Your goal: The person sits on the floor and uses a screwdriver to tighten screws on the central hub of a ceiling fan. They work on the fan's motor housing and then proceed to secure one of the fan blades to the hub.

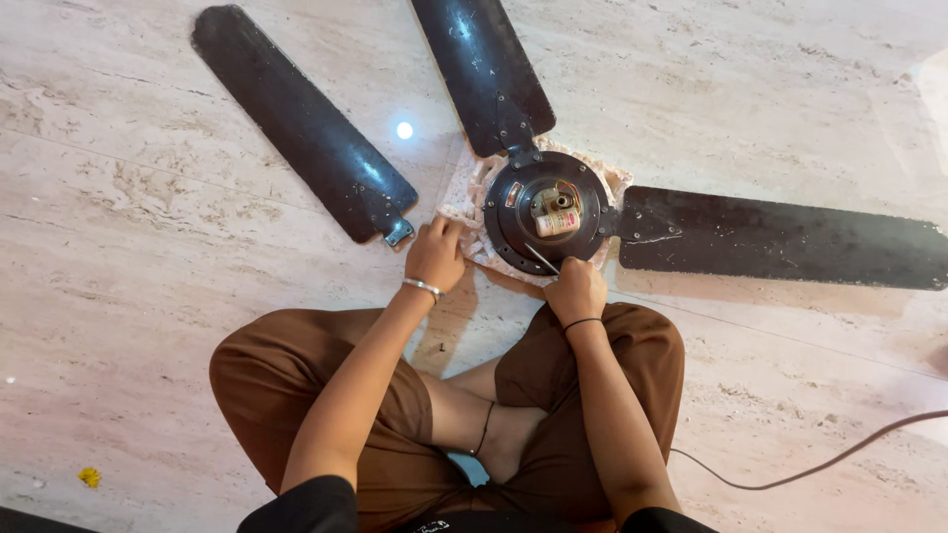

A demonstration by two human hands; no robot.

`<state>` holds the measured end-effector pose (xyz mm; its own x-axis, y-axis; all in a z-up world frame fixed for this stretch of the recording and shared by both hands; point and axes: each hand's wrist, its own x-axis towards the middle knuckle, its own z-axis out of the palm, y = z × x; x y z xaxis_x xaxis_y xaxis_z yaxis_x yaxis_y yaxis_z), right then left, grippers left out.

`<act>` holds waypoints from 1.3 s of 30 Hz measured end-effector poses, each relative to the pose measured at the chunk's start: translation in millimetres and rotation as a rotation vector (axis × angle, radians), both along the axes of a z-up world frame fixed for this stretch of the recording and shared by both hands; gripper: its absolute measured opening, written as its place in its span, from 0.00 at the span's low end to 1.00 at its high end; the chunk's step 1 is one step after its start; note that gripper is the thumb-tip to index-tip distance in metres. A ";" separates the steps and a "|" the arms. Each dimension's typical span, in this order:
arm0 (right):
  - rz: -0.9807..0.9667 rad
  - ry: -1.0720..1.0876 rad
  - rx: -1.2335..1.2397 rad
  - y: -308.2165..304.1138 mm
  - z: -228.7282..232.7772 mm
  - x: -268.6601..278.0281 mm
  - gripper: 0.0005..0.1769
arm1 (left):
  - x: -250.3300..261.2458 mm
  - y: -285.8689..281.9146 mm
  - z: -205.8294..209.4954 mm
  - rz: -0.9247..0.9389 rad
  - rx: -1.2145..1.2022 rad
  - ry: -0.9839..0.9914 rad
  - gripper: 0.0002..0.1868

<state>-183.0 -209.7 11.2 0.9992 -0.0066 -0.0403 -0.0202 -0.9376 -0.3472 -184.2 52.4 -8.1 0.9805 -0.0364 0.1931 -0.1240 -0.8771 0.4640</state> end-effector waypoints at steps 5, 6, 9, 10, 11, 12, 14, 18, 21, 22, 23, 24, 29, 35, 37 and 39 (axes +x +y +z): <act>0.001 0.050 0.010 -1.7 -1.4 -0.6 0.05 | 97.3 -5.6 12.1 -0.006 0.125 0.025 0.22; 0.003 0.049 0.004 -1.8 -1.6 1.3 0.05 | 110.2 -8.2 10.7 -0.017 0.131 0.053 0.23; 0.002 0.048 -0.004 0.3 -2.3 3.8 0.05 | 133.9 -16.0 9.4 -0.035 0.166 0.144 0.21; 0.002 0.054 -0.002 0.7 -2.5 3.8 0.05 | 136.5 -17.8 9.7 -0.029 0.187 0.183 0.19; 0.001 0.060 -0.002 0.8 -2.8 3.0 0.05 | 138.1 -19.8 10.4 -0.022 0.207 0.224 0.18; 0.000 0.061 -0.003 0.8 -3.2 3.1 0.05 | 139.7 -20.4 11.6 -0.026 0.205 0.250 0.16; -0.003 0.067 -0.006 0.3 -4.4 3.4 0.05 | 142.1 -20.0 13.5 -0.035 0.199 0.307 0.14; 0.010 0.052 -0.008 0.9 -3.0 3.5 0.06 | 146.9 -18.6 15.2 -0.027 0.227 0.437 0.14; 0.010 0.069 -0.008 1.2 0.3 2.7 0.06 | 142.2 -15.6 11.8 -0.094 0.222 0.306 0.17; 0.010 0.079 -0.001 0.9 0.8 3.4 0.06 | 138.6 -14.2 9.8 -0.109 0.185 0.253 0.20; 0.006 0.090 0.007 1.0 0.7 3.9 0.06 | 136.4 -12.3 8.4 -0.127 0.150 0.201 0.23; 0.007 0.079 0.004 1.3 0.1 5.2 0.06 | 135.8 -10.0 7.7 -0.134 0.140 0.183 0.24; 0.016 0.071 -0.004 -0.2 -5.7 3.7 0.06 | 136.8 -7.8 10.5 -0.151 0.171 0.274 0.28; 0.007 0.074 -0.008 -0.2 -8.1 4.6 0.06 | 154.2 -17.8 23.4 -0.103 0.276 0.519 0.16; 0.016 0.064 -0.014 -0.3 -8.2 4.7 0.05 | 153.2 -15.4 21.9 -0.117 0.237 0.516 0.15; 0.020 0.065 -0.013 0.1 -7.7 4.7 0.05 | 150.6 -14.1 18.6 -0.110 0.206 0.516 0.15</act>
